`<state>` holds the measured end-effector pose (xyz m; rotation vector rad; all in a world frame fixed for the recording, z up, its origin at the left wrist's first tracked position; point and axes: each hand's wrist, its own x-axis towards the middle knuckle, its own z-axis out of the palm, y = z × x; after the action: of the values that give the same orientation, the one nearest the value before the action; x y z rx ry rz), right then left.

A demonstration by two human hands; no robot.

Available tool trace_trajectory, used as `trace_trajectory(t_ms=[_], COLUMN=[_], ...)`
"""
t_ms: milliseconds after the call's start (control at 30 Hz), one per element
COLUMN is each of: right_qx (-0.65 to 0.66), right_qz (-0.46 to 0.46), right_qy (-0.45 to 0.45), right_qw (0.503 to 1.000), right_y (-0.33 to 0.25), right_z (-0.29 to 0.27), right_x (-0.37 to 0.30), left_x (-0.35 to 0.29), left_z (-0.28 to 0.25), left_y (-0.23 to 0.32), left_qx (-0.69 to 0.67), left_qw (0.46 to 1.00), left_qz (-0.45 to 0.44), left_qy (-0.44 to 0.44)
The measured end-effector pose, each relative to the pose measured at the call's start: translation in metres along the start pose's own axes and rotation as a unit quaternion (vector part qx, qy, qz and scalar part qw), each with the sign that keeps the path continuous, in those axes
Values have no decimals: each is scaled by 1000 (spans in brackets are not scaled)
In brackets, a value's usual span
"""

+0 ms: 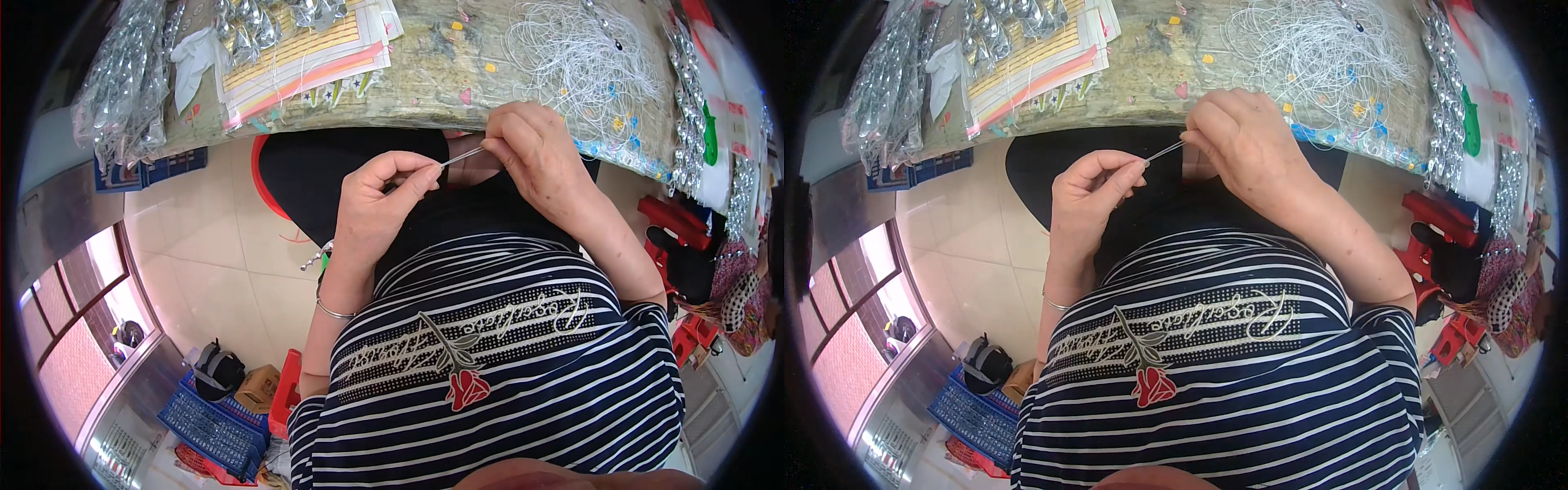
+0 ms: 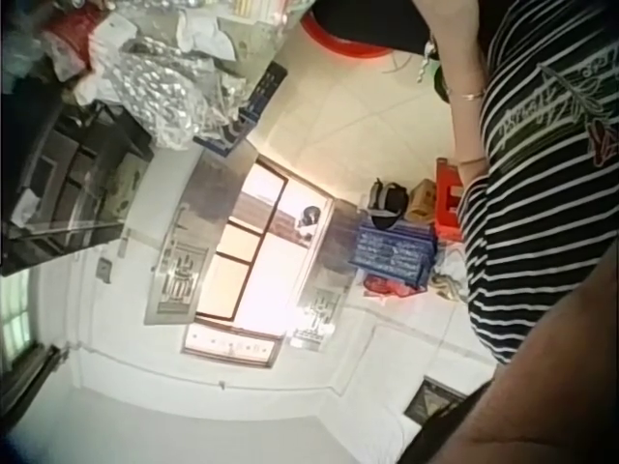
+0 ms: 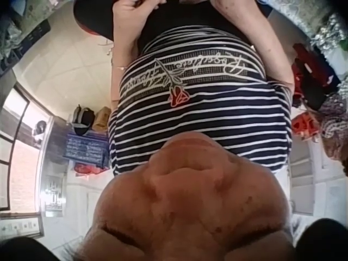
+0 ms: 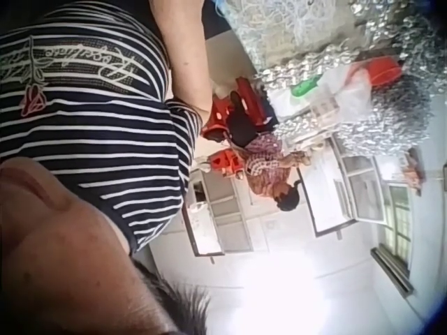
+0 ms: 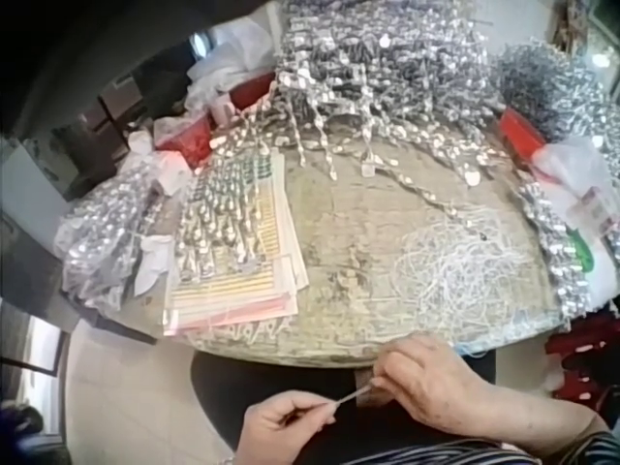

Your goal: Manually assembling small metal components and thin wires at a workstation.

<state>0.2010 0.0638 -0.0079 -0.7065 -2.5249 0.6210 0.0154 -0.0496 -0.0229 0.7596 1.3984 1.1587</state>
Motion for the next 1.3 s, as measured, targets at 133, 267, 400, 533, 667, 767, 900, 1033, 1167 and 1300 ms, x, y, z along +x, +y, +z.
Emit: trace_trajectory(t_ms=[133,267,400,533,667,767,900,1033,1167,1300], right_qx=[92,184,81,-17,157,547,626,631,572,401], right_qz=[54,123,38,4,86,293,307,319,289,153], right_qy=[-24,-12,5,7,-78,-86,-72,-47,-40,-13], right_qw=[994,975,996,1000,981,779,713,706,767,903], right_y=[1,0,1,-4,-2,-8,-10,-18,-23,-26], right_z=[2,6,4,2,3,6,6,4,6,14], right_x=[-3,-4,2,1,-5,-10,-6,0,4,2], left_x=[0,1,-1,-1,1,-1,0,-1,-1,-2], left_z=[3,3,2,0,1,4,8,9,12,11], left_y=[-2,-2,-1,-1,-6,1,-1,0,-4,-1], left_qx=[18,10,18,38,28,12,-48,-55,-11,-5], left_qw=[1000,1000,1000,999,996,997,995,995,996,996], left_qz=[7,0,-1,19,48,31,16,24,69,75], left_qy=[2,-16,-7,21,65,69,83,81,53,43])
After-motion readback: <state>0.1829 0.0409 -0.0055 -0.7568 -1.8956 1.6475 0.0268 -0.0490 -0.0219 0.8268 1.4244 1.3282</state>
